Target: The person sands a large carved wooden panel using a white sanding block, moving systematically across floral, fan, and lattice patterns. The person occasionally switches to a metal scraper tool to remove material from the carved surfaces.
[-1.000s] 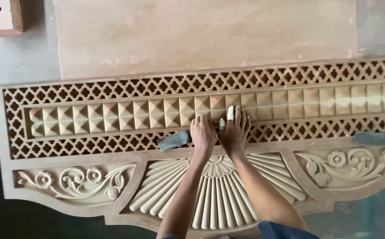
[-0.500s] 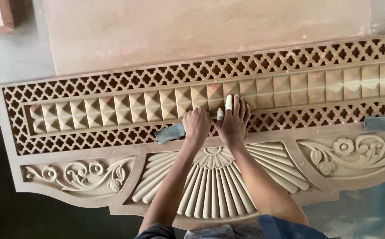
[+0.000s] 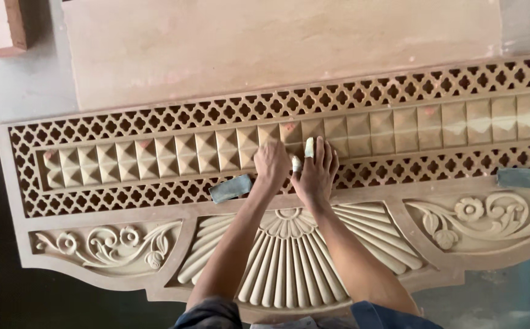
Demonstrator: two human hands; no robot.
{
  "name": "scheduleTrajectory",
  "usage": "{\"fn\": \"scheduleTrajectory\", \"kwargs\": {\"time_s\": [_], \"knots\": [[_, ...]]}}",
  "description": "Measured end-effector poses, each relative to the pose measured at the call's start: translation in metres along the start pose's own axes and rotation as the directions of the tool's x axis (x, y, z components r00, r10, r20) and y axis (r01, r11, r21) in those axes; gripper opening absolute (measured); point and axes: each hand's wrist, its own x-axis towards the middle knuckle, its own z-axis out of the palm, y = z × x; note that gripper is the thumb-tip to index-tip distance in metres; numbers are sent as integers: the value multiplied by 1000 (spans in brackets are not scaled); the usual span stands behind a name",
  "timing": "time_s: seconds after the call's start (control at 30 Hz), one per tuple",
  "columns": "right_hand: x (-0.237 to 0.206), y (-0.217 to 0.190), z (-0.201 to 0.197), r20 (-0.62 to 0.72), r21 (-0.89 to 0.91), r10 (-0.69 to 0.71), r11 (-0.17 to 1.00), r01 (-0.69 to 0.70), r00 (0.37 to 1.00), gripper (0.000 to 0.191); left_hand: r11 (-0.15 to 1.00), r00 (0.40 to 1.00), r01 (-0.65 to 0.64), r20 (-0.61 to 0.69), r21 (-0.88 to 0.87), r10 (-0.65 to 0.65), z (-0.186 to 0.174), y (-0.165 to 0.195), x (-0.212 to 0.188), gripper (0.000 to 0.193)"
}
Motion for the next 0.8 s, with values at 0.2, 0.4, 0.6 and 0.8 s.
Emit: {"fn": "scheduleTrajectory", "kwargs": {"time_s": [0.2, 0.4, 0.6, 0.8], "knots": [[-3, 3, 5, -43, 10, -4, 1000, 4, 999, 63, 993, 997, -7, -75, -116, -2, 10, -7, -10, 11], [-5, 4, 10, -7, 33, 2, 999, -1, 1000, 76, 999, 999, 1, -33, -44, -3, -1, -6, 10, 9], [-4, 4, 9, -49, 14, -23, 1000, 24, 999, 68, 998, 995, 9, -100, -62, -16, 13, -12, -3, 11], [-1, -1, 0, -51, 65, -1, 998, 5, 999, 66, 993, 992, 103, 75, -60, -99, -8, -24, -13, 31]]}}
